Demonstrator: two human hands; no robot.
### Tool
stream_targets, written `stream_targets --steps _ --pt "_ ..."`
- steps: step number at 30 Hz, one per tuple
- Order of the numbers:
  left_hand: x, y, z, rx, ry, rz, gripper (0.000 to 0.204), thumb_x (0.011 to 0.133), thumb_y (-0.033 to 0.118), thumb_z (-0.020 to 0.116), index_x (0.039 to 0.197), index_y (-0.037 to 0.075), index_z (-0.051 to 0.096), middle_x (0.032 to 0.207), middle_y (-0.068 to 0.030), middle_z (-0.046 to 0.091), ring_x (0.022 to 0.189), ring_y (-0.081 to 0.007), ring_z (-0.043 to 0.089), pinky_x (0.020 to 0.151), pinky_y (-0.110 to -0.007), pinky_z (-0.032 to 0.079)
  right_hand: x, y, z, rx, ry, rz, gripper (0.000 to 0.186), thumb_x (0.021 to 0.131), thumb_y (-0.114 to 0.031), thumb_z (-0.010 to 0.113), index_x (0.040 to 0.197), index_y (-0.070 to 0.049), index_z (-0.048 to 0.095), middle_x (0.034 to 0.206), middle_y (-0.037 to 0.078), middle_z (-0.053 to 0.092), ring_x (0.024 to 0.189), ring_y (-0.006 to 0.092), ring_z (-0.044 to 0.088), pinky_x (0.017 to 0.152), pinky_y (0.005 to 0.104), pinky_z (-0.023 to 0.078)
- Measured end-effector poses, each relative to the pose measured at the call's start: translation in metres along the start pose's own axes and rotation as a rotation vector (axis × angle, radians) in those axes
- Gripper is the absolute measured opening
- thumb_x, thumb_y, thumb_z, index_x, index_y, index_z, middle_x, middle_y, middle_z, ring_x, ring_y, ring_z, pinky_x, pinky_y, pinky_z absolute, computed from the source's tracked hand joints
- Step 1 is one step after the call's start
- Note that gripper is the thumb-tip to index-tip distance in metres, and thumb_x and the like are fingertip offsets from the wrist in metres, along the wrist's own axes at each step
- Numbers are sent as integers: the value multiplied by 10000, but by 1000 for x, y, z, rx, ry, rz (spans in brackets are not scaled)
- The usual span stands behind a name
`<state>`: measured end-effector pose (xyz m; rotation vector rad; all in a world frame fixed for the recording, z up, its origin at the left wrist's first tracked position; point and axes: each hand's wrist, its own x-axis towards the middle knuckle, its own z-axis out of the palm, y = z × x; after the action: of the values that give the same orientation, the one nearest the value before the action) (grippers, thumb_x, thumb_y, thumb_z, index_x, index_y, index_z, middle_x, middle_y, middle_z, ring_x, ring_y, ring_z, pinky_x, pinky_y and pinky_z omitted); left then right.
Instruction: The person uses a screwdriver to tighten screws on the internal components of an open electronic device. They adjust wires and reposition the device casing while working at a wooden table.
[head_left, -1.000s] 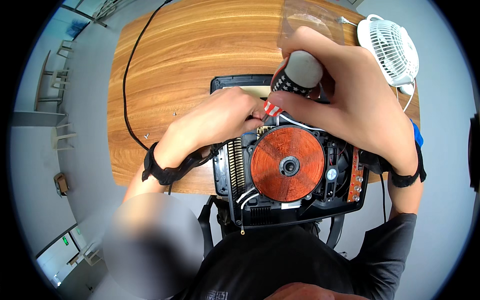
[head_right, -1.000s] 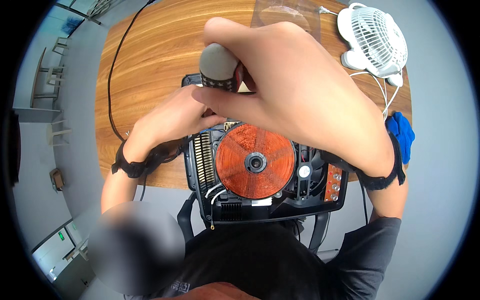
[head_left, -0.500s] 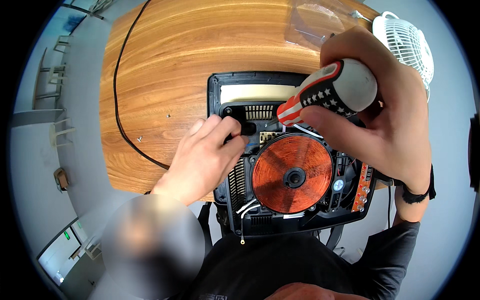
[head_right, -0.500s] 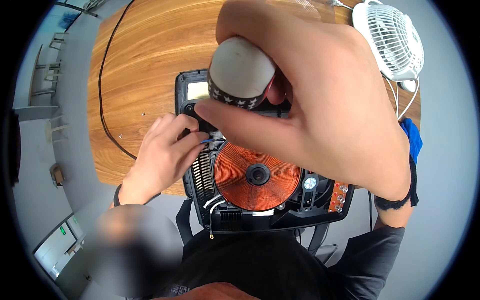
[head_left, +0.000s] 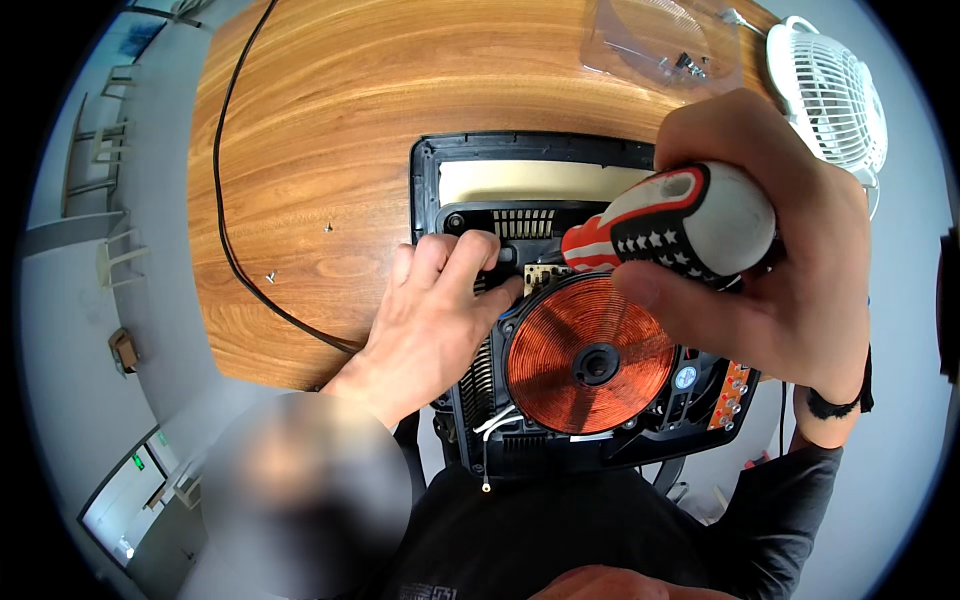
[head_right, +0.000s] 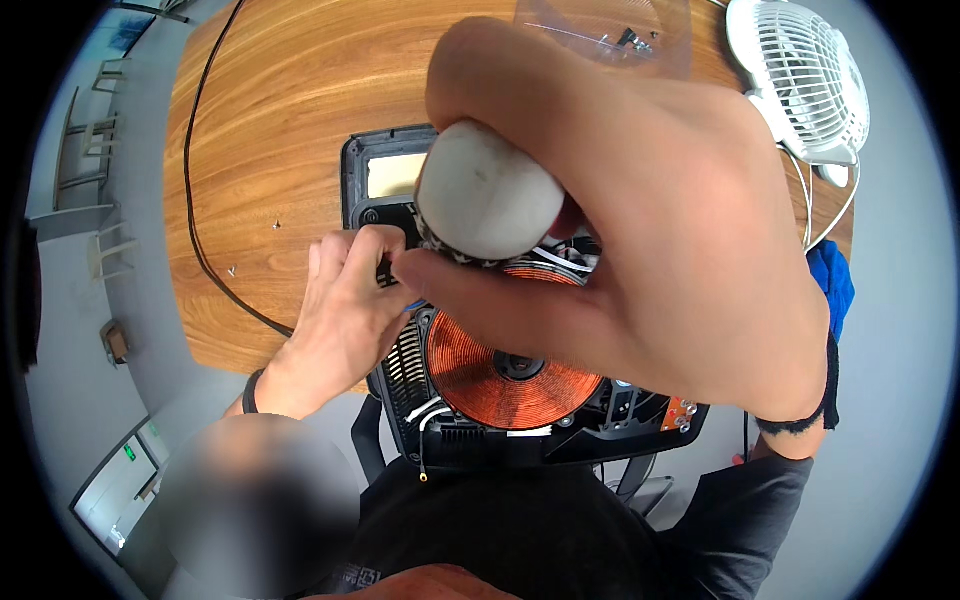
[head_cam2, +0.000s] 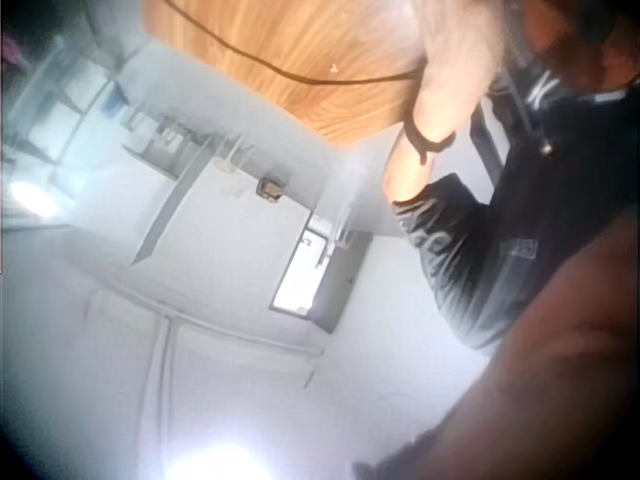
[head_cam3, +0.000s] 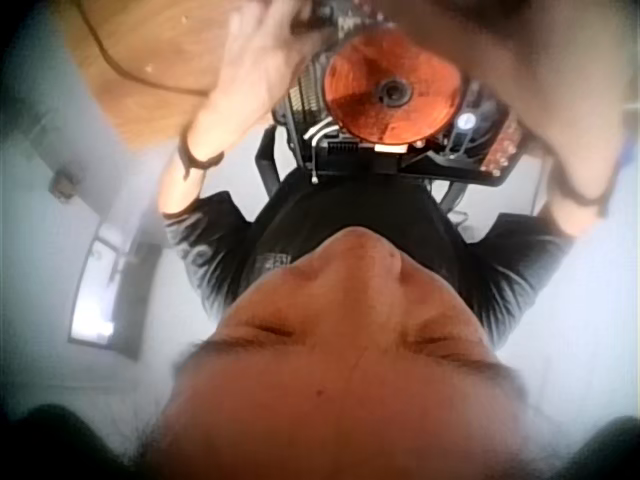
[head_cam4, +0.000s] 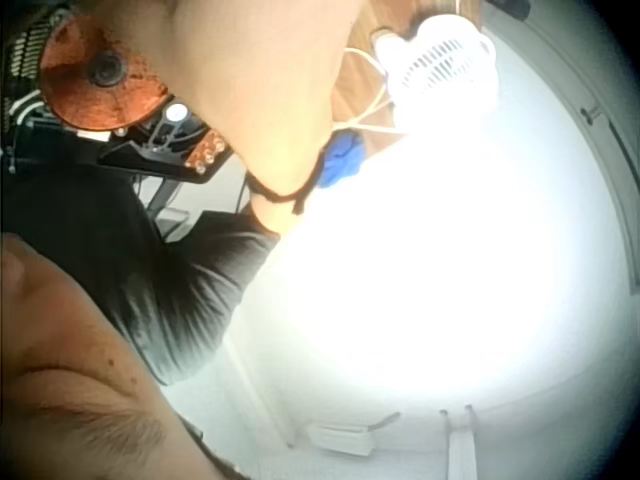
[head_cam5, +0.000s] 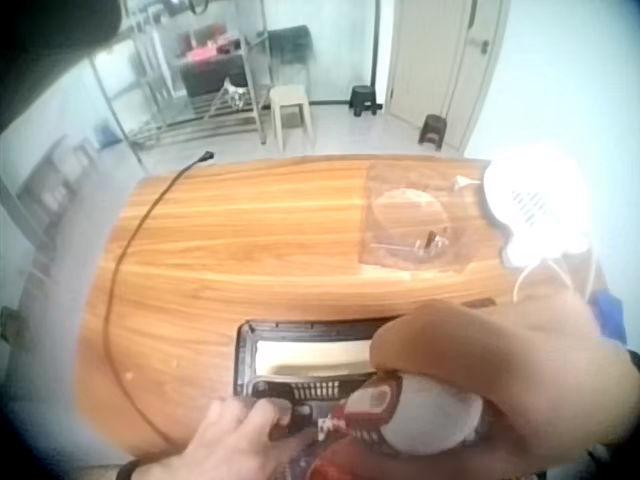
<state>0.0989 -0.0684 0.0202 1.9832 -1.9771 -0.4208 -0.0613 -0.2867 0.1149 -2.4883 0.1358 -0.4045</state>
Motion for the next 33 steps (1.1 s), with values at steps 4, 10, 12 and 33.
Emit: stream_targets --steps 4,10,12,33 --pt "3 -1 0 -10 -2 -10 209 894 147 716 1079 125 811 1150 -35 508 1056 -246 455 856 -374 363 -3 0 -4 29 -25 7 542 639 -109 921 1081 49 649 970 116 651 797 199 661 702 285 528" --pt "1 -1 1 -9 -12 -13 221 896 139 714 1093 129 813 1129 -28 503 1031 -234 452 826 -364 352 -4 0 -7 10 -56 -42 555 636 -118 932 1083 48 648 981 119 647 793 203 673 684 286 529" --pt "2 -1 2 -7 -1 -15 222 896 137 713 1094 129 814 1121 -27 502 1022 -233 451 819 -361 350 -3 -1 -7 0 -65 -51 555 638 -120 933 1083 47 646 980 119 647 792 204 675 681 286 528" --pt "1 1 3 22 26 -17 229 895 135 705 1098 120 811 1119 -27 499 1038 -226 456 836 -356 350 1 -5 4 -3 -59 -46 513 634 -111 935 1045 26 662 958 105 655 792 207 663 701 286 527"
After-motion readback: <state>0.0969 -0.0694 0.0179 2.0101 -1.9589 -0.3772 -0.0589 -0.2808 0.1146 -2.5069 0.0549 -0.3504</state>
